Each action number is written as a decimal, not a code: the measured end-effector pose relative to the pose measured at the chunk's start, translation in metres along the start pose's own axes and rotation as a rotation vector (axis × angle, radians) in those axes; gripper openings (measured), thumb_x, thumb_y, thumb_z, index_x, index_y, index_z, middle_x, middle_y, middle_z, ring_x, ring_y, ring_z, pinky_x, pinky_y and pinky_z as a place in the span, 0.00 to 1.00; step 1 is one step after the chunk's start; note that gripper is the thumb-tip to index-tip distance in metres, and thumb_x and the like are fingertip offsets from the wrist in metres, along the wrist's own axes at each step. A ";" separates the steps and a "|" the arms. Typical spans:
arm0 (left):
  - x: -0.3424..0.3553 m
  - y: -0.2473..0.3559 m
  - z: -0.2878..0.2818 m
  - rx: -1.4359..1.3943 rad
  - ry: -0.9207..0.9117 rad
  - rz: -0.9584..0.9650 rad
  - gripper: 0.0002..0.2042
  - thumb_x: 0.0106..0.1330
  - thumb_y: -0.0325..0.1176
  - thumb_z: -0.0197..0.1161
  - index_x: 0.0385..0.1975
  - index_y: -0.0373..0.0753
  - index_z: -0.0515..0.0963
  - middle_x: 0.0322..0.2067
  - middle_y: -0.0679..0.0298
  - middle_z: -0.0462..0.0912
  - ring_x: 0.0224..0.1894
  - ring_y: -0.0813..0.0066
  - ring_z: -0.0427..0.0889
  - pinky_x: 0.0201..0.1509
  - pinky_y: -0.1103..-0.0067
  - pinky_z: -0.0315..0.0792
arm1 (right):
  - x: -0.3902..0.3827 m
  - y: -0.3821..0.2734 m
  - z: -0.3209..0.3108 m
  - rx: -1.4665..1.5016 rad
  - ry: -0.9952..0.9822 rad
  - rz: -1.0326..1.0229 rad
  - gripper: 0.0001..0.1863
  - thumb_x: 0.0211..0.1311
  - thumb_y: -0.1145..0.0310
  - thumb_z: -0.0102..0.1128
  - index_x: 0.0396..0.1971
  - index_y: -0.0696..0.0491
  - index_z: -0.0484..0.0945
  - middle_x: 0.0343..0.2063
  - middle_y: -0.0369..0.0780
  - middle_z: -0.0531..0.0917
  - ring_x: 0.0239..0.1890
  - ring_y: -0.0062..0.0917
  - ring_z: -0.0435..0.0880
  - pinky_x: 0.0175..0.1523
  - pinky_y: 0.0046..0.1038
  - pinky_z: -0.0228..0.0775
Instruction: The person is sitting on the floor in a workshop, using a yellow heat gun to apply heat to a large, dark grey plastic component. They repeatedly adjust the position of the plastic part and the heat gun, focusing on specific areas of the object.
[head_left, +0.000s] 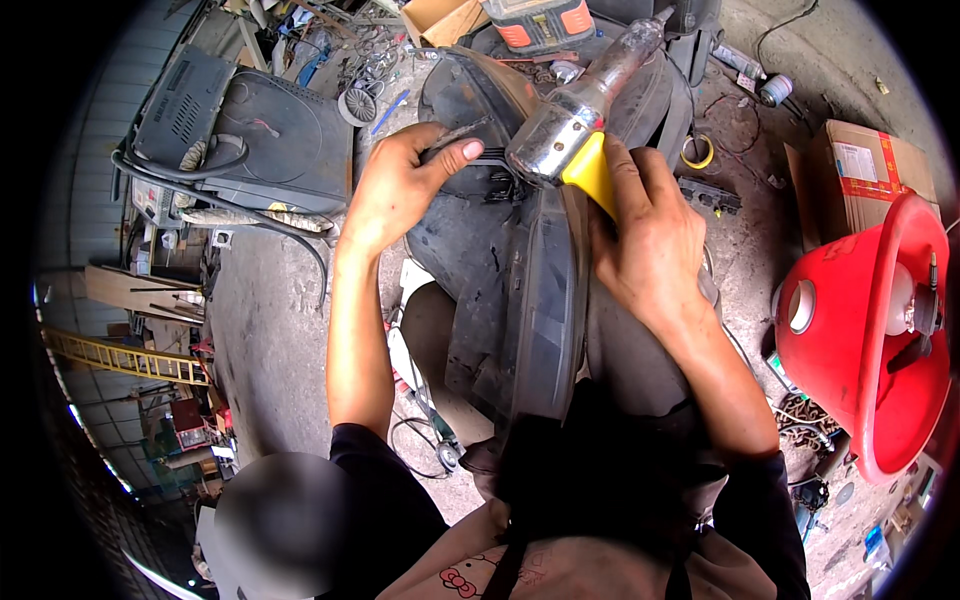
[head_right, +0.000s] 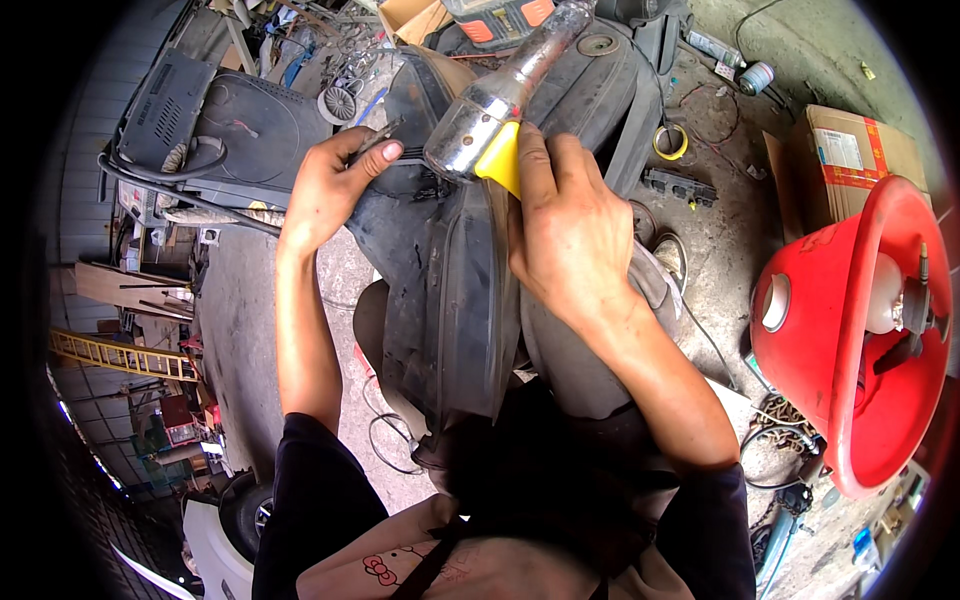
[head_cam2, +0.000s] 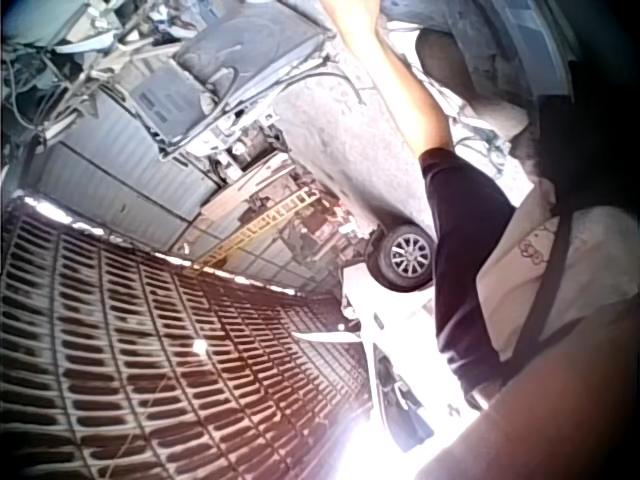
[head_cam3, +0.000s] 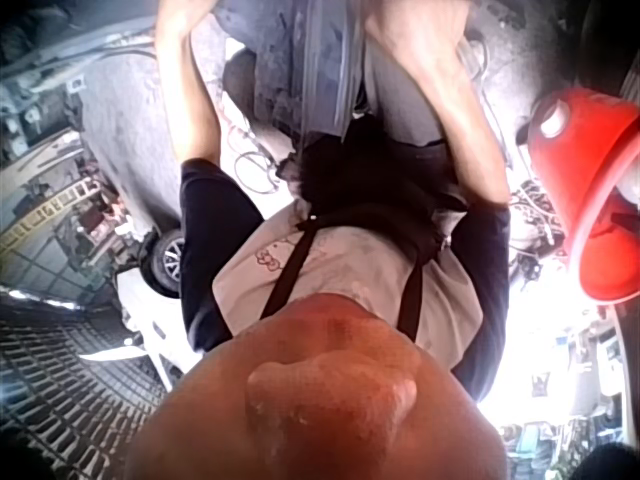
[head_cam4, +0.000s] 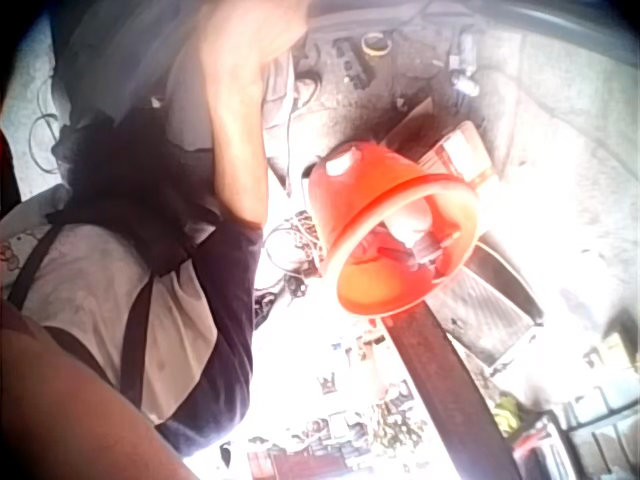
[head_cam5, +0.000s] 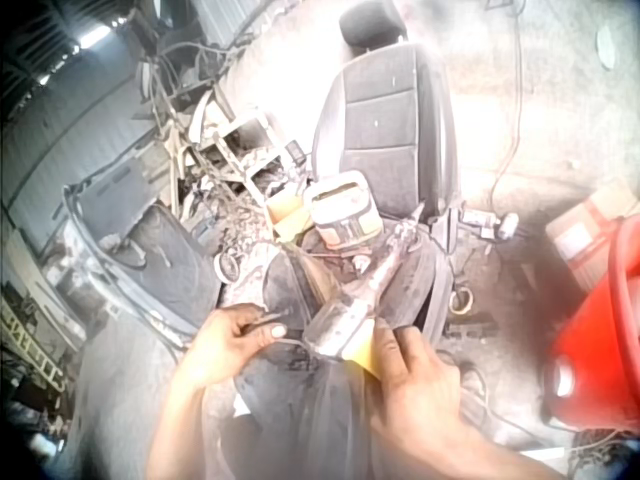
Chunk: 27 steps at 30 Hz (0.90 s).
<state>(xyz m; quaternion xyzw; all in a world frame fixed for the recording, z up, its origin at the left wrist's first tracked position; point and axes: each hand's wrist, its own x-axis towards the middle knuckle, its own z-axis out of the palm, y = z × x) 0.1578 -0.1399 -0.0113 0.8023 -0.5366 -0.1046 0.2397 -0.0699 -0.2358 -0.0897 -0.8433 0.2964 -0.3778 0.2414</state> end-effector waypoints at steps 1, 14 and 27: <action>0.000 0.001 0.000 -0.003 0.001 0.001 0.21 0.67 0.46 0.69 0.31 0.29 0.79 0.21 0.69 0.69 0.29 0.83 0.64 0.32 0.79 0.63 | 0.000 0.000 0.000 -0.003 0.002 -0.001 0.31 0.55 0.67 0.70 0.60 0.57 0.73 0.43 0.46 0.75 0.38 0.47 0.82 0.40 0.42 0.75; 0.000 -0.005 0.001 -0.009 0.001 -0.019 0.20 0.66 0.45 0.70 0.34 0.28 0.80 0.23 0.64 0.74 0.29 0.78 0.68 0.34 0.77 0.66 | 0.001 0.000 0.000 -0.003 -0.007 -0.003 0.30 0.57 0.65 0.70 0.59 0.57 0.74 0.42 0.46 0.76 0.37 0.47 0.82 0.39 0.42 0.76; 0.000 -0.005 0.002 -0.039 0.013 0.009 0.23 0.64 0.47 0.71 0.32 0.27 0.79 0.21 0.56 0.72 0.26 0.71 0.67 0.33 0.71 0.67 | 0.000 -0.001 -0.001 0.002 -0.003 -0.002 0.31 0.55 0.68 0.70 0.60 0.57 0.73 0.42 0.46 0.75 0.37 0.47 0.82 0.40 0.43 0.75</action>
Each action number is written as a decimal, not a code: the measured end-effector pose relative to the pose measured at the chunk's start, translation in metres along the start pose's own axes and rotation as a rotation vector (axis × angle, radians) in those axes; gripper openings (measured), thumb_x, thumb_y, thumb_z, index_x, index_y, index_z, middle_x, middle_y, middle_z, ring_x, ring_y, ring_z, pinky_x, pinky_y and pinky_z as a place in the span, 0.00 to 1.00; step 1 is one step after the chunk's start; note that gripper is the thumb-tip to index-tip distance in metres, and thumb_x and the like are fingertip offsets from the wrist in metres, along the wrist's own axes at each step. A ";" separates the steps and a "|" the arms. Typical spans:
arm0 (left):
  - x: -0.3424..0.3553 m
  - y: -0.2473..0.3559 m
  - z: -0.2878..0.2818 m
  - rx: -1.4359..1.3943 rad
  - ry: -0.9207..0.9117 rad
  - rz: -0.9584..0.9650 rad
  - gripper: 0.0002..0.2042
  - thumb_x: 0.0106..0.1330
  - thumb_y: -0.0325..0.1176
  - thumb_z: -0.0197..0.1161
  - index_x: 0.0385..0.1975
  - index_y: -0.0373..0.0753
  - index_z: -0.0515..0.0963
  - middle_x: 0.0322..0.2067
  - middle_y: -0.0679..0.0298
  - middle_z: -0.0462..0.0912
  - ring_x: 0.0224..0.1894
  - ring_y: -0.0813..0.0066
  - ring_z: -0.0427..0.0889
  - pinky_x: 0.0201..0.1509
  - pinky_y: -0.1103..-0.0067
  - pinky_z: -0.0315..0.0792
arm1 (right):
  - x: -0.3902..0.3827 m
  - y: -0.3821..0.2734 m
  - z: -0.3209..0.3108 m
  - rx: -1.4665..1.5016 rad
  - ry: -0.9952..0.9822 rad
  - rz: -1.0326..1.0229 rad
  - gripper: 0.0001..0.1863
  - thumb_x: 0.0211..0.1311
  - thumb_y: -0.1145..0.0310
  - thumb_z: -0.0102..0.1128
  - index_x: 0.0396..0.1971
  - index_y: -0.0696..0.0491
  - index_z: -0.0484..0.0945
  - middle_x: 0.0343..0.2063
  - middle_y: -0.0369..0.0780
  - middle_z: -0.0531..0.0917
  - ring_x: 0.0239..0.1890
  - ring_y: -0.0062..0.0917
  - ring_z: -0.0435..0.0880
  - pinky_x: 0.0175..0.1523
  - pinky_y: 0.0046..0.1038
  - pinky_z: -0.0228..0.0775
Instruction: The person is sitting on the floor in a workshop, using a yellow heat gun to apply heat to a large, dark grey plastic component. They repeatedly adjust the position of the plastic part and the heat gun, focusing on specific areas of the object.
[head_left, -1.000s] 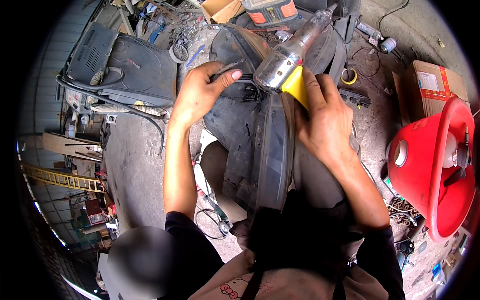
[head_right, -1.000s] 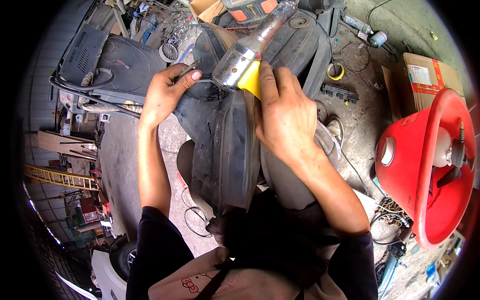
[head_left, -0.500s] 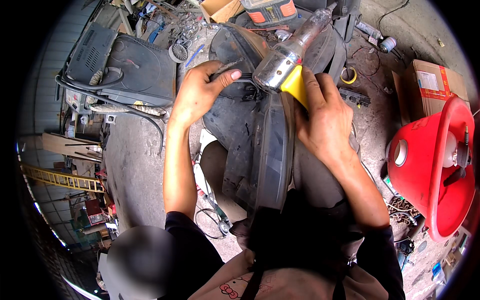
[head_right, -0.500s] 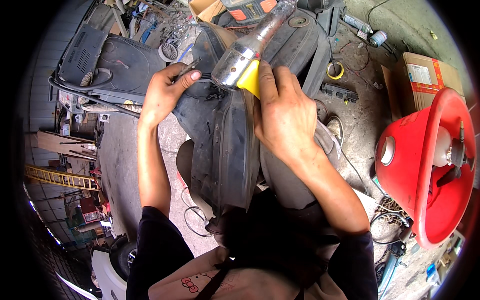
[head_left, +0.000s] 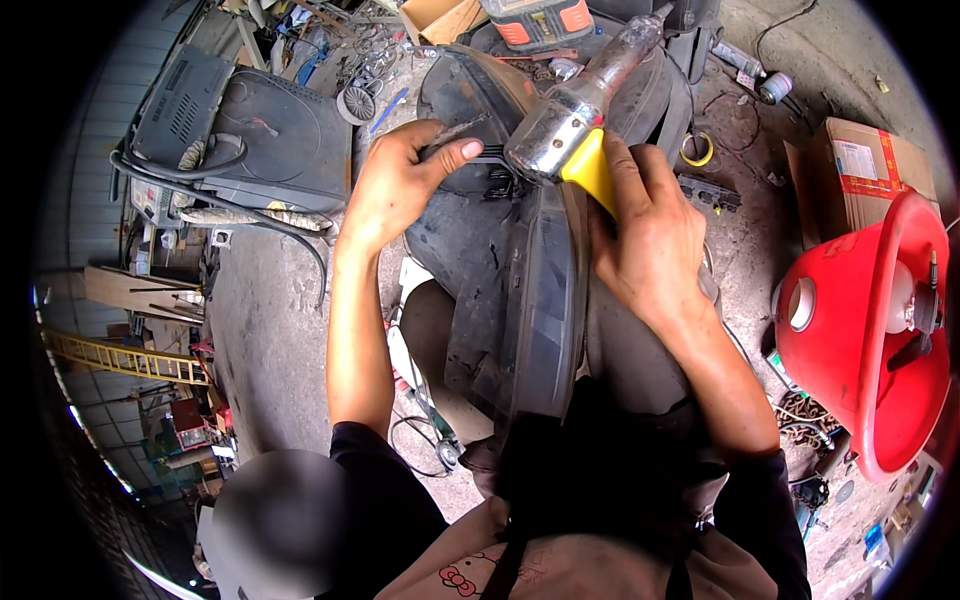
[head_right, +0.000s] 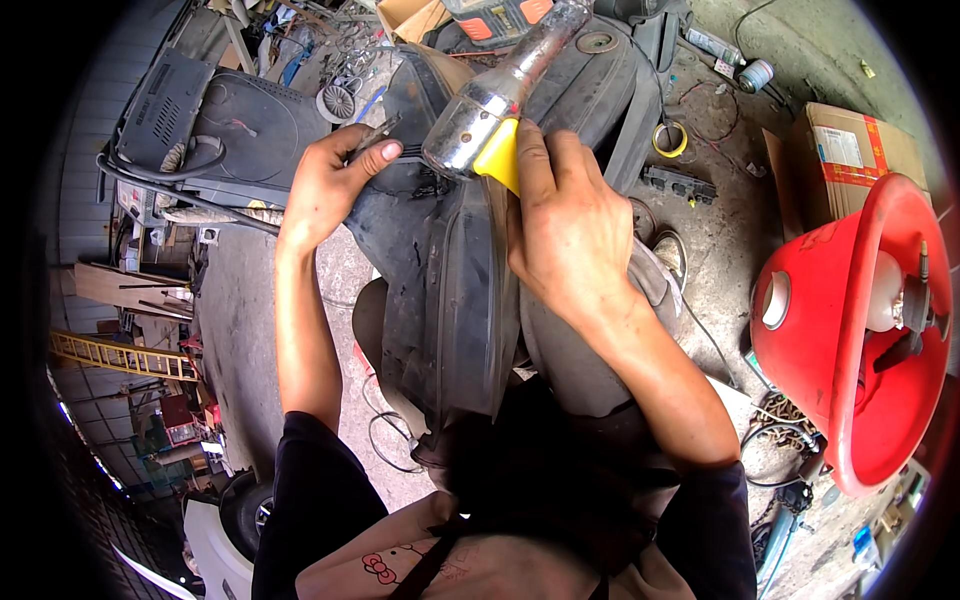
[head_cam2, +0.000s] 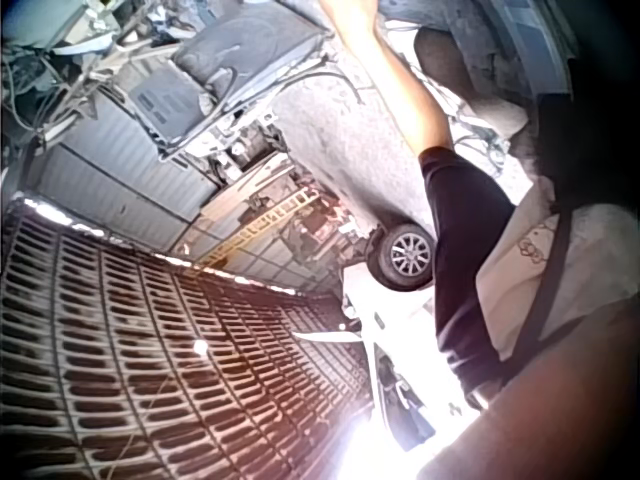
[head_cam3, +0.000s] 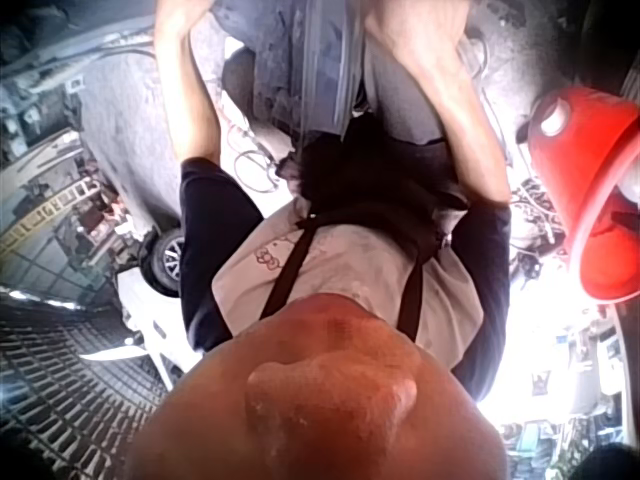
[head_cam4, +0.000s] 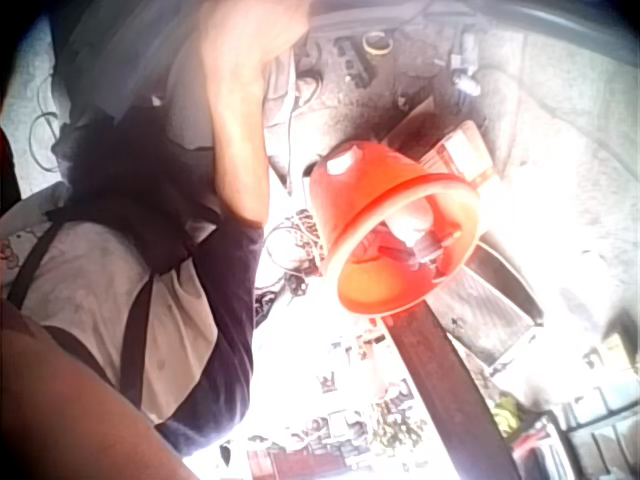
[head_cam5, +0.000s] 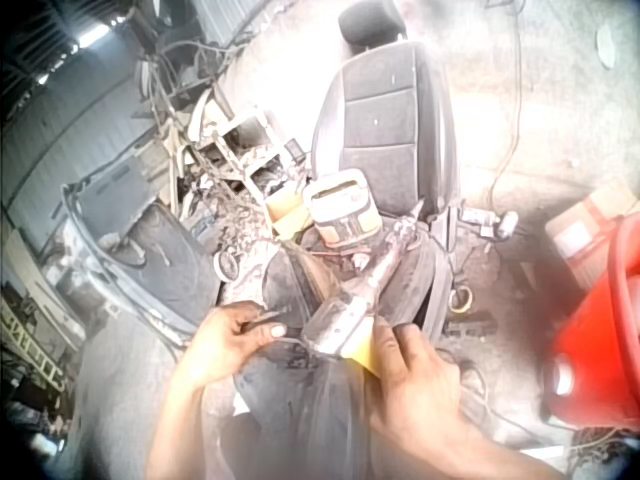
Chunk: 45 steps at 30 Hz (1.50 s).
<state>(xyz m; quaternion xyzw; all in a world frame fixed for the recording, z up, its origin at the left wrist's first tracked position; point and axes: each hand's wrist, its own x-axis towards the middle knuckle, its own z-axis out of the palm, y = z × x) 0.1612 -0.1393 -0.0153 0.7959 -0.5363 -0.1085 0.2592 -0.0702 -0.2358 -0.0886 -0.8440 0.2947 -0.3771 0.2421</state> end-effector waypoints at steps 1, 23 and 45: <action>0.000 0.000 0.000 0.000 -0.004 -0.004 0.23 0.64 0.47 0.71 0.33 0.27 0.80 0.21 0.56 0.73 0.26 0.71 0.67 0.33 0.71 0.67 | 0.000 0.000 0.000 0.001 0.001 -0.002 0.31 0.55 0.68 0.69 0.60 0.57 0.73 0.42 0.46 0.75 0.37 0.47 0.82 0.39 0.43 0.75; -0.001 0.003 0.000 0.007 -0.003 -0.003 0.22 0.64 0.47 0.71 0.35 0.27 0.81 0.23 0.55 0.76 0.27 0.71 0.70 0.34 0.72 0.68 | 0.000 0.001 0.001 -0.005 0.001 -0.008 0.30 0.56 0.66 0.70 0.59 0.57 0.73 0.42 0.46 0.75 0.37 0.47 0.82 0.40 0.42 0.75; -0.001 0.001 0.001 0.001 0.011 0.004 0.22 0.64 0.47 0.71 0.34 0.28 0.81 0.20 0.60 0.71 0.25 0.75 0.66 0.30 0.73 0.66 | 0.000 0.000 0.001 0.004 -0.006 0.011 0.31 0.55 0.67 0.69 0.60 0.56 0.73 0.42 0.45 0.75 0.38 0.47 0.82 0.40 0.43 0.75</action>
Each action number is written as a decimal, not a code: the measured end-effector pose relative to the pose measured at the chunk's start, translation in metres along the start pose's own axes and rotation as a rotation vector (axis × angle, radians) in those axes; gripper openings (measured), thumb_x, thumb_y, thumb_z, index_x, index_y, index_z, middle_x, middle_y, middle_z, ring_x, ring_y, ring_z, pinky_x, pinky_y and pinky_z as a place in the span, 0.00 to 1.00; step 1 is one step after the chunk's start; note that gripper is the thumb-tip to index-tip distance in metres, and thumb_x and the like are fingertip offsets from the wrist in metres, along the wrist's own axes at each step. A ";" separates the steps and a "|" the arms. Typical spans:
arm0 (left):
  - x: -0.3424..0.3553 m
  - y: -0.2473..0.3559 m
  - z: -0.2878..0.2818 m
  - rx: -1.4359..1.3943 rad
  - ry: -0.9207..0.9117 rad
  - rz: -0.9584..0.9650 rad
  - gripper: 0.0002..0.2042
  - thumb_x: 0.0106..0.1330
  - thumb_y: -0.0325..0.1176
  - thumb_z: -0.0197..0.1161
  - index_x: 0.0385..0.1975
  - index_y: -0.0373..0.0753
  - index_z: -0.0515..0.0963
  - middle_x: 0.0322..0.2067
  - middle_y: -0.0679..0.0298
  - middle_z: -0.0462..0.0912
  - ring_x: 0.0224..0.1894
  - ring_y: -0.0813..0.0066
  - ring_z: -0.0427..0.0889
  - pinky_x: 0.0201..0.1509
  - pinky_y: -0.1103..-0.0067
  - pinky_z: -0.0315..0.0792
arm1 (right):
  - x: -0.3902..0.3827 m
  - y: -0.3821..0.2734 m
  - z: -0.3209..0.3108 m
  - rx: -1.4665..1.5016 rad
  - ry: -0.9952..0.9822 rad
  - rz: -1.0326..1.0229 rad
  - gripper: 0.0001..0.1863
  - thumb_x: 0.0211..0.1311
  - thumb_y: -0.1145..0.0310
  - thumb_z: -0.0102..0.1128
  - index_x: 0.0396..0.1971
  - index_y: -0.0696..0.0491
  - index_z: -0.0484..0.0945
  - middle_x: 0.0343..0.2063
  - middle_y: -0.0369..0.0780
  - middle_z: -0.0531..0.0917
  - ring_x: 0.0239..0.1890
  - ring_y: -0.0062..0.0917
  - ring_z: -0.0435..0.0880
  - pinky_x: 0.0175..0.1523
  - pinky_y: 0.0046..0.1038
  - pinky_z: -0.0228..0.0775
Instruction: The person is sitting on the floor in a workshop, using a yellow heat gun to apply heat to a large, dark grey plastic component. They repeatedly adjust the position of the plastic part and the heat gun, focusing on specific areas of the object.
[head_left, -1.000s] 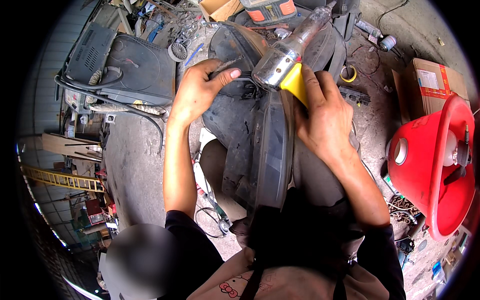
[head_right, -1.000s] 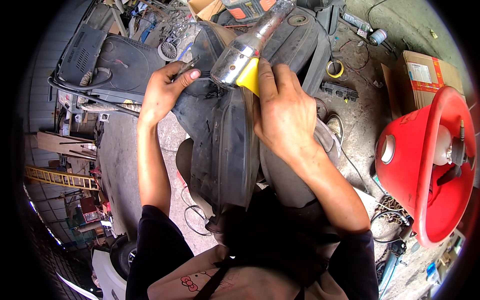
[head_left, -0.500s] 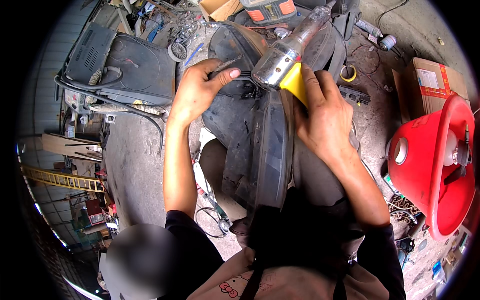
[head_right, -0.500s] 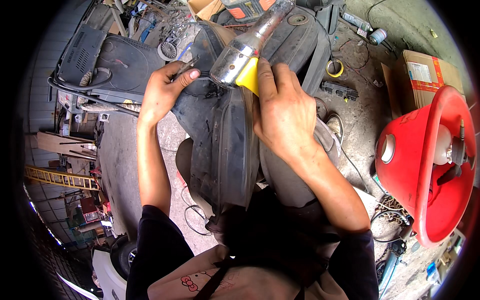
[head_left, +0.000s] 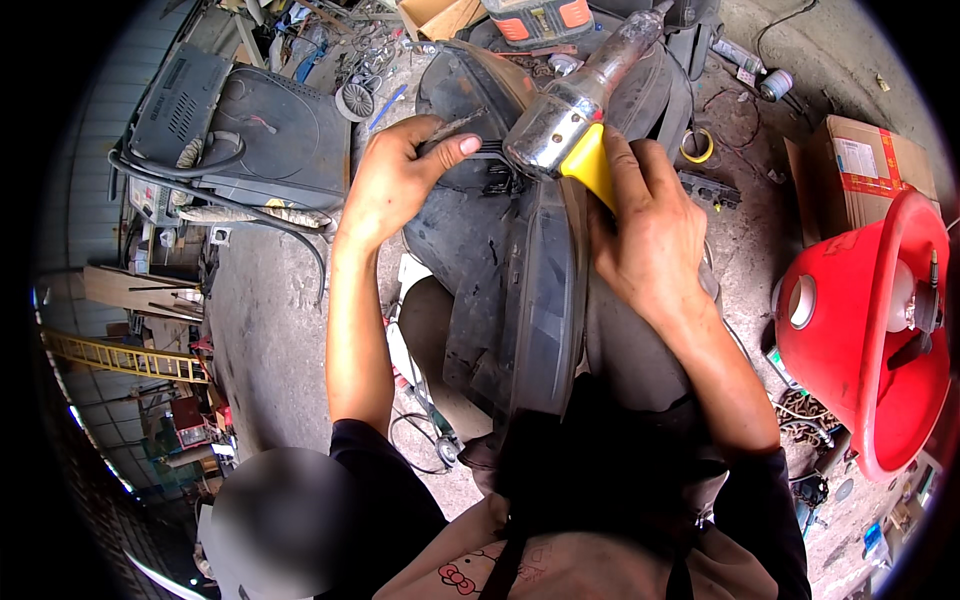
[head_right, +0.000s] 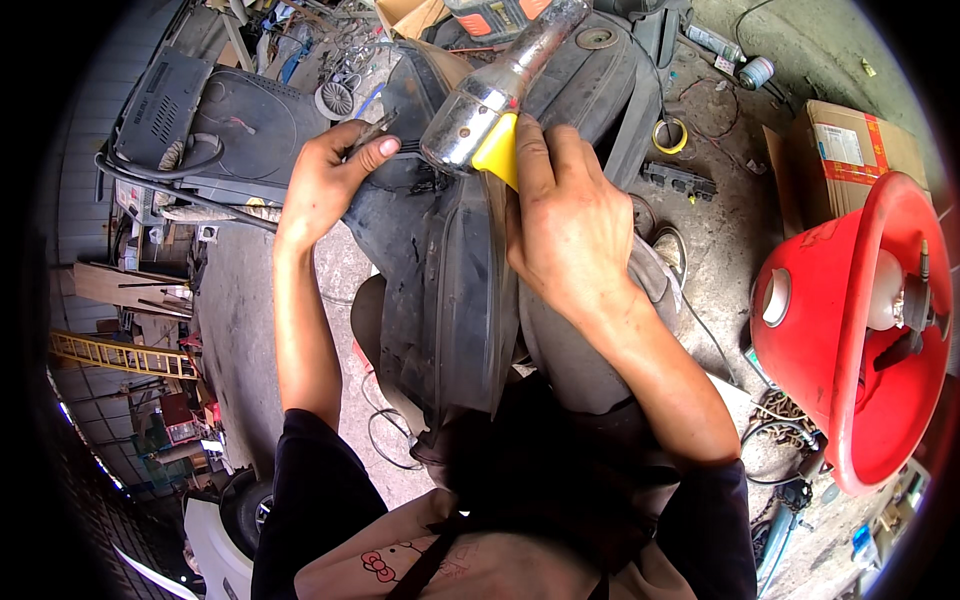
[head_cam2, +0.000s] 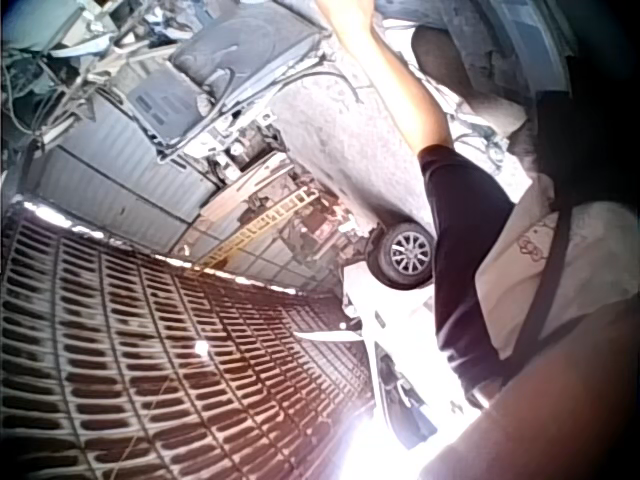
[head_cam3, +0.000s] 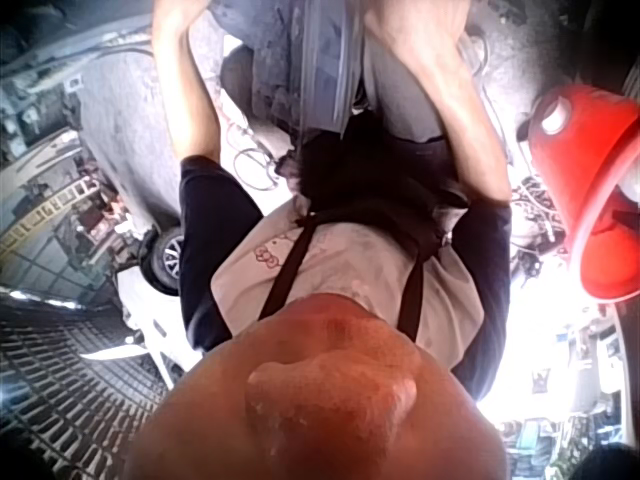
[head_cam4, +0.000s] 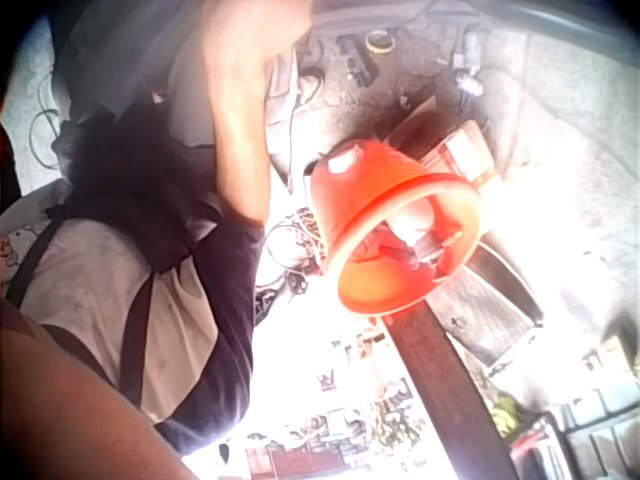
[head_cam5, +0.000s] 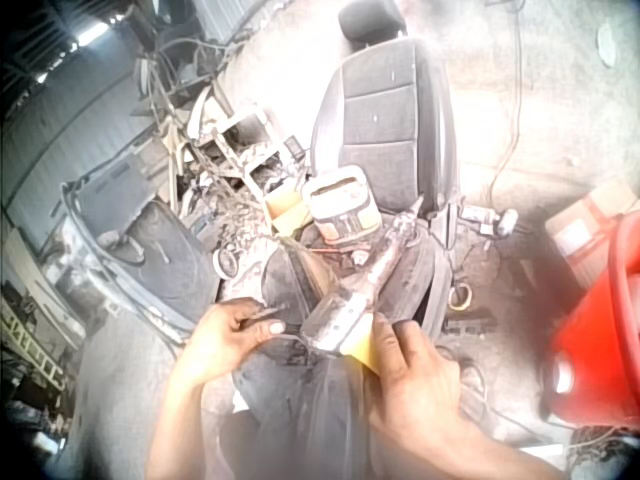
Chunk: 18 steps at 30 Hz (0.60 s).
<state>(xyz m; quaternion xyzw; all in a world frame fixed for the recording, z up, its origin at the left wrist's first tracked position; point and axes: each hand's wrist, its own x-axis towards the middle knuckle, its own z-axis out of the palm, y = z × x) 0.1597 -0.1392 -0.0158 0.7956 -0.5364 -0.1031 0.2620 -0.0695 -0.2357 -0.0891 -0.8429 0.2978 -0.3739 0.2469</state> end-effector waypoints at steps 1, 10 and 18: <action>0.000 0.000 0.000 0.002 0.002 0.002 0.22 0.64 0.47 0.71 0.34 0.28 0.81 0.19 0.60 0.71 0.24 0.75 0.66 0.30 0.73 0.66 | 0.000 0.000 0.000 0.002 -0.004 0.006 0.31 0.55 0.68 0.69 0.60 0.56 0.73 0.43 0.45 0.76 0.38 0.47 0.82 0.40 0.42 0.75; -0.003 0.002 -0.001 -0.022 -0.006 -0.011 0.23 0.65 0.48 0.70 0.33 0.27 0.80 0.22 0.54 0.76 0.27 0.70 0.69 0.34 0.70 0.68 | -0.002 -0.001 0.000 -0.011 0.022 -0.010 0.30 0.55 0.68 0.70 0.59 0.56 0.74 0.43 0.46 0.76 0.39 0.46 0.82 0.40 0.42 0.76; 0.000 0.008 0.001 0.020 -0.018 -0.062 0.20 0.67 0.45 0.70 0.34 0.28 0.81 0.21 0.68 0.71 0.27 0.83 0.64 0.30 0.78 0.64 | -0.001 0.002 -0.004 -0.024 0.030 -0.008 0.31 0.54 0.70 0.70 0.60 0.56 0.74 0.46 0.46 0.78 0.40 0.44 0.83 0.42 0.40 0.78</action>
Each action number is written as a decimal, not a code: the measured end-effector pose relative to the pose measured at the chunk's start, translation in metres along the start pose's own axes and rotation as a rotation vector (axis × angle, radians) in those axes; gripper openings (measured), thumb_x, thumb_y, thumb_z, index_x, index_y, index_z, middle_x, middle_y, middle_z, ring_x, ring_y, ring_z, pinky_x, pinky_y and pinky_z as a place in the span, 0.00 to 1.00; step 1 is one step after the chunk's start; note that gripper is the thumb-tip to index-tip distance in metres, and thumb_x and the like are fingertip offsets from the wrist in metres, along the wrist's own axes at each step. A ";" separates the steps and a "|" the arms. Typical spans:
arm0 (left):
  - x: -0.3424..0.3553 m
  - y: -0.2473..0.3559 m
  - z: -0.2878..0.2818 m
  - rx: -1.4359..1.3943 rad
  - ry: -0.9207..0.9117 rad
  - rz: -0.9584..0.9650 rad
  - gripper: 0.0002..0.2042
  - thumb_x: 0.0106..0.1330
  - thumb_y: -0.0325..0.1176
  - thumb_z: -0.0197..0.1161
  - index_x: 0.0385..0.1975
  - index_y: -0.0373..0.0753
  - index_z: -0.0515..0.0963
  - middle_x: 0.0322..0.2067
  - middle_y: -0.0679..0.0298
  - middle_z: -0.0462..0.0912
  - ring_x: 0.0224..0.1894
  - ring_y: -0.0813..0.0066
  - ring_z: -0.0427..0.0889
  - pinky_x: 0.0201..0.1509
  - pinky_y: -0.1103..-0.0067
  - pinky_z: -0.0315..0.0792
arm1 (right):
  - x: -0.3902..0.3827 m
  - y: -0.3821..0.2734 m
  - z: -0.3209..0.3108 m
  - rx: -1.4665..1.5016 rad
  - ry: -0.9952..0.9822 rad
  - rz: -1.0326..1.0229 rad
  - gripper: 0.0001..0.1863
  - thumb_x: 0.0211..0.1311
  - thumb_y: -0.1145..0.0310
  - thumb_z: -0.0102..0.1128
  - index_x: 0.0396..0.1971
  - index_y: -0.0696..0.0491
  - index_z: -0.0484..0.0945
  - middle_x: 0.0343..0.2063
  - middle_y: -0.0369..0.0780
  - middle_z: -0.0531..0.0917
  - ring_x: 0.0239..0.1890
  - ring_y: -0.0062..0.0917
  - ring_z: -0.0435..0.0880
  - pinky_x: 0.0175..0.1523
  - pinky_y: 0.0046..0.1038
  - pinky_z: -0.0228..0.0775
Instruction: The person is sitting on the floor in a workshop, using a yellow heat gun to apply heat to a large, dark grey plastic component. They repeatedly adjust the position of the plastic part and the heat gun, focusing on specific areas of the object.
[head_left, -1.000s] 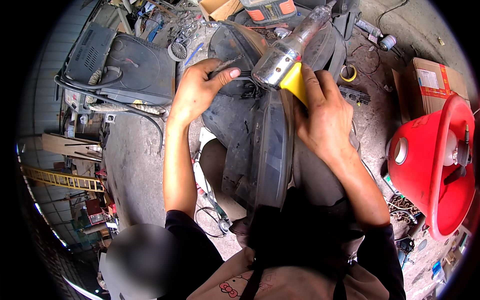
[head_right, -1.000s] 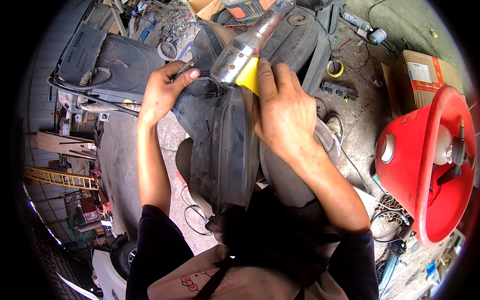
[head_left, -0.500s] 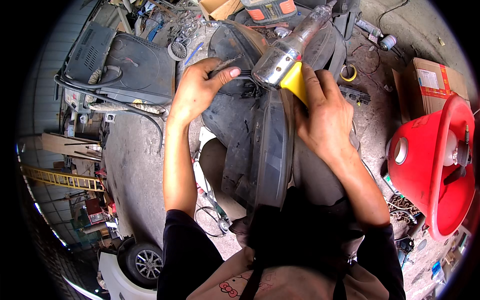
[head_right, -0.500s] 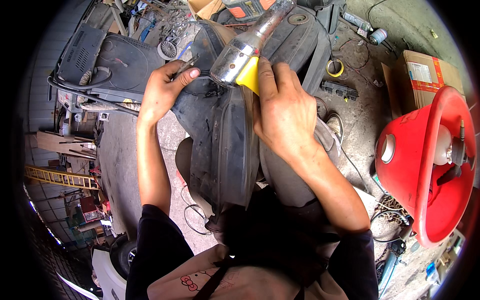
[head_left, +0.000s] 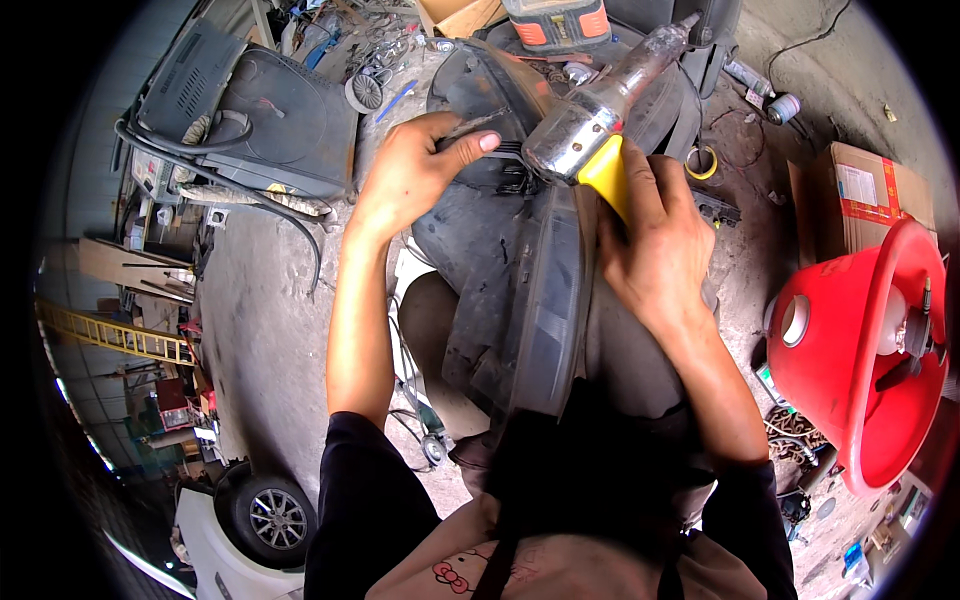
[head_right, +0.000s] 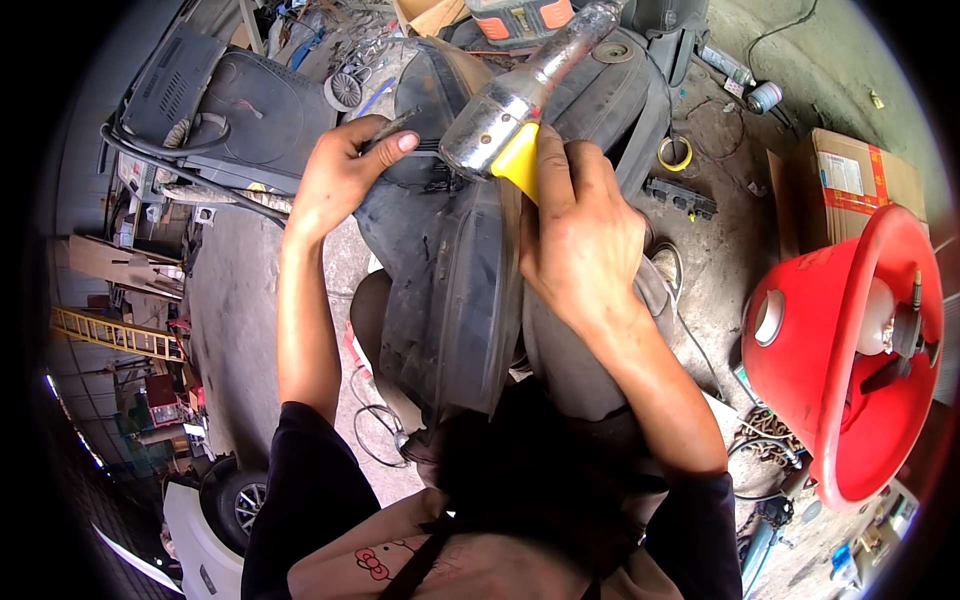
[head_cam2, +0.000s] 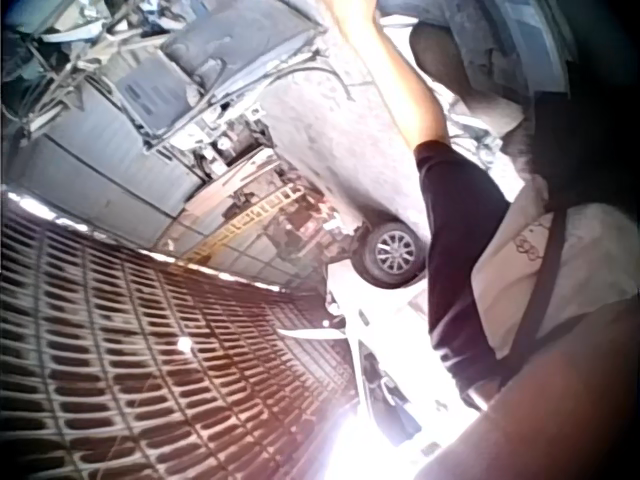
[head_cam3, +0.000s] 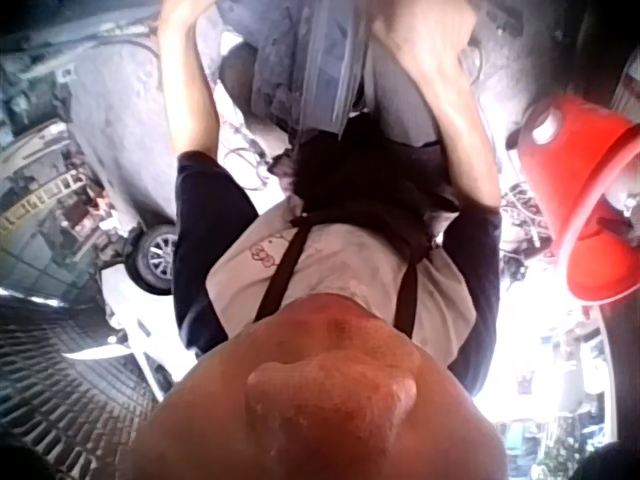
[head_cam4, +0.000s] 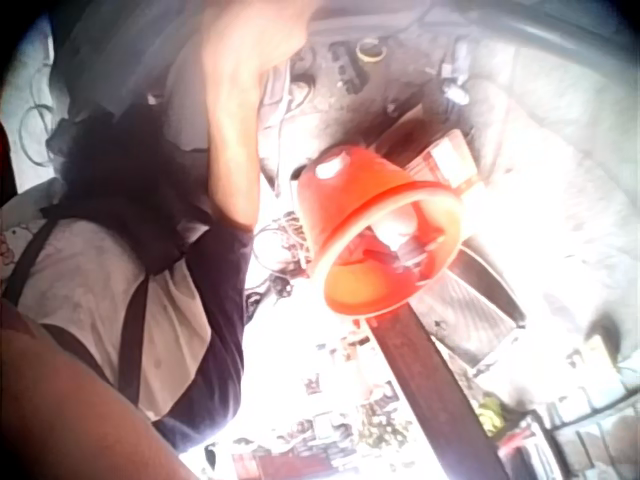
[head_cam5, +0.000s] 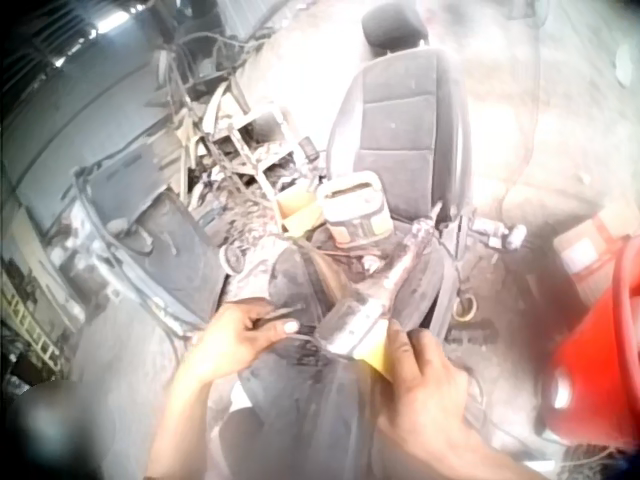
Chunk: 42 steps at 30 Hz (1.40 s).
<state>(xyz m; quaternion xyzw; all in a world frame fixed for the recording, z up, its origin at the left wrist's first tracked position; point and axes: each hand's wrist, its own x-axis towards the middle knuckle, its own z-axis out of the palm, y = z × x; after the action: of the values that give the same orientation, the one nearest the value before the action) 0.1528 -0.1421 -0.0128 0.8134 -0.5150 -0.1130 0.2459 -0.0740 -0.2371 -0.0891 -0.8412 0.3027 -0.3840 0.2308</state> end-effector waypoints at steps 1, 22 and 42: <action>0.000 -0.001 0.000 0.005 0.007 0.000 0.21 0.67 0.45 0.70 0.34 0.28 0.81 0.21 0.68 0.71 0.27 0.83 0.64 0.30 0.78 0.64 | 0.001 0.000 0.000 0.002 -0.007 -0.004 0.31 0.54 0.70 0.70 0.60 0.56 0.74 0.46 0.46 0.78 0.41 0.44 0.84 0.43 0.39 0.78; -0.068 0.015 0.081 0.338 0.477 0.231 0.15 0.63 0.44 0.65 0.36 0.36 0.83 0.38 0.58 0.76 0.49 0.61 0.71 0.53 0.66 0.61 | -0.009 0.020 0.017 -0.145 -0.039 -0.143 0.29 0.66 0.66 0.61 0.64 0.61 0.70 0.51 0.54 0.77 0.54 0.52 0.77 0.57 0.42 0.70; -0.062 0.009 0.088 0.308 0.536 0.292 0.16 0.63 0.44 0.64 0.36 0.35 0.83 0.38 0.59 0.76 0.49 0.61 0.71 0.53 0.65 0.60 | -0.008 0.025 0.013 -0.135 -0.008 -0.215 0.29 0.65 0.67 0.63 0.64 0.62 0.70 0.48 0.55 0.77 0.53 0.53 0.77 0.56 0.43 0.70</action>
<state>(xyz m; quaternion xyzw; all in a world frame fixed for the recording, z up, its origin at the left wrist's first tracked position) 0.0803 -0.1150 -0.0876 0.7595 -0.5540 0.2202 0.2604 -0.0759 -0.2469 -0.1167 -0.8839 0.2351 -0.3821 0.1322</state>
